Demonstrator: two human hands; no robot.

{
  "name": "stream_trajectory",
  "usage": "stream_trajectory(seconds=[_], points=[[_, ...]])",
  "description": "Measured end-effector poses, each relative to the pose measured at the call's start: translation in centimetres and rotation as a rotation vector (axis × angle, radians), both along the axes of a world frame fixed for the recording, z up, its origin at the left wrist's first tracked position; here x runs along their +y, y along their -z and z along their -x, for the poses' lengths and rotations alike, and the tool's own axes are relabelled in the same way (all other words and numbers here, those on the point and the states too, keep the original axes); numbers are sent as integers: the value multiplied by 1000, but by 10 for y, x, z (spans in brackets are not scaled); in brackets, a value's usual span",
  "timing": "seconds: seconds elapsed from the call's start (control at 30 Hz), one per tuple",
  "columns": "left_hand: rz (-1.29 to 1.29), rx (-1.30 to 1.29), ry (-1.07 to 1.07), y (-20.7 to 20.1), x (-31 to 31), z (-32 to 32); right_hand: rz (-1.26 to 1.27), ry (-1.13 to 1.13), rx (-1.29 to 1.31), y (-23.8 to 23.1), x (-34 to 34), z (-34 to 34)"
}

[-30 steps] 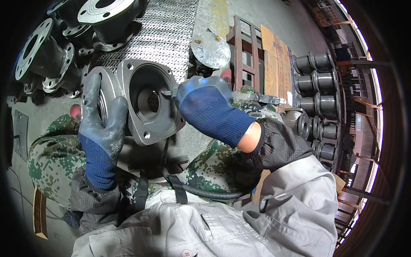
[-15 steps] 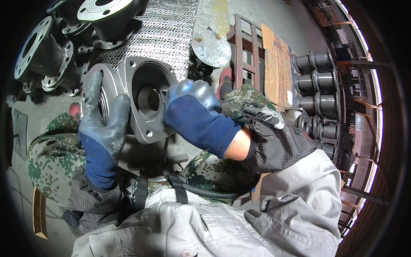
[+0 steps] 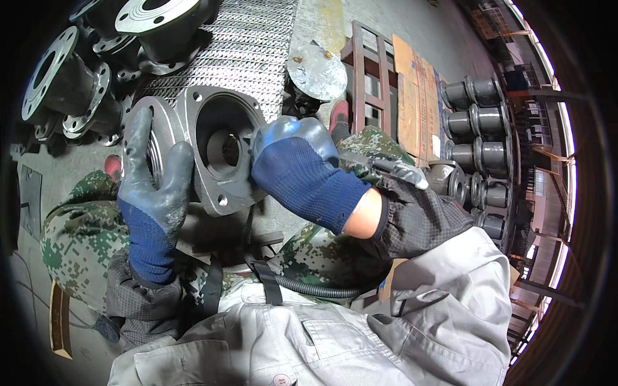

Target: Polishing the edges and surfaces of industrial metal valve housings or pipes using a handheld pneumatic grinder and a file.

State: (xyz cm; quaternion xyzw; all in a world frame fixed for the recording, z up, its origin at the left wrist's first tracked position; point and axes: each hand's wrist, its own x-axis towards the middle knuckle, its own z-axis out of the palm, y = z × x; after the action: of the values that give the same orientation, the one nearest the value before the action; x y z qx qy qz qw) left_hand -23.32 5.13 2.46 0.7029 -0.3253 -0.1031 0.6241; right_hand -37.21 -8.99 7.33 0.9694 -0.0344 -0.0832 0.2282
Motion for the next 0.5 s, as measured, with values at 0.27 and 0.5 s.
stream_trajectory(seconds=[0.27,0.5], points=[[-26,32,20,-1,-2,2,-89,113,-80,-8,-2,-4],[-33,48,46,-3,2,0,-336,183,118,-20,-7,-4]])
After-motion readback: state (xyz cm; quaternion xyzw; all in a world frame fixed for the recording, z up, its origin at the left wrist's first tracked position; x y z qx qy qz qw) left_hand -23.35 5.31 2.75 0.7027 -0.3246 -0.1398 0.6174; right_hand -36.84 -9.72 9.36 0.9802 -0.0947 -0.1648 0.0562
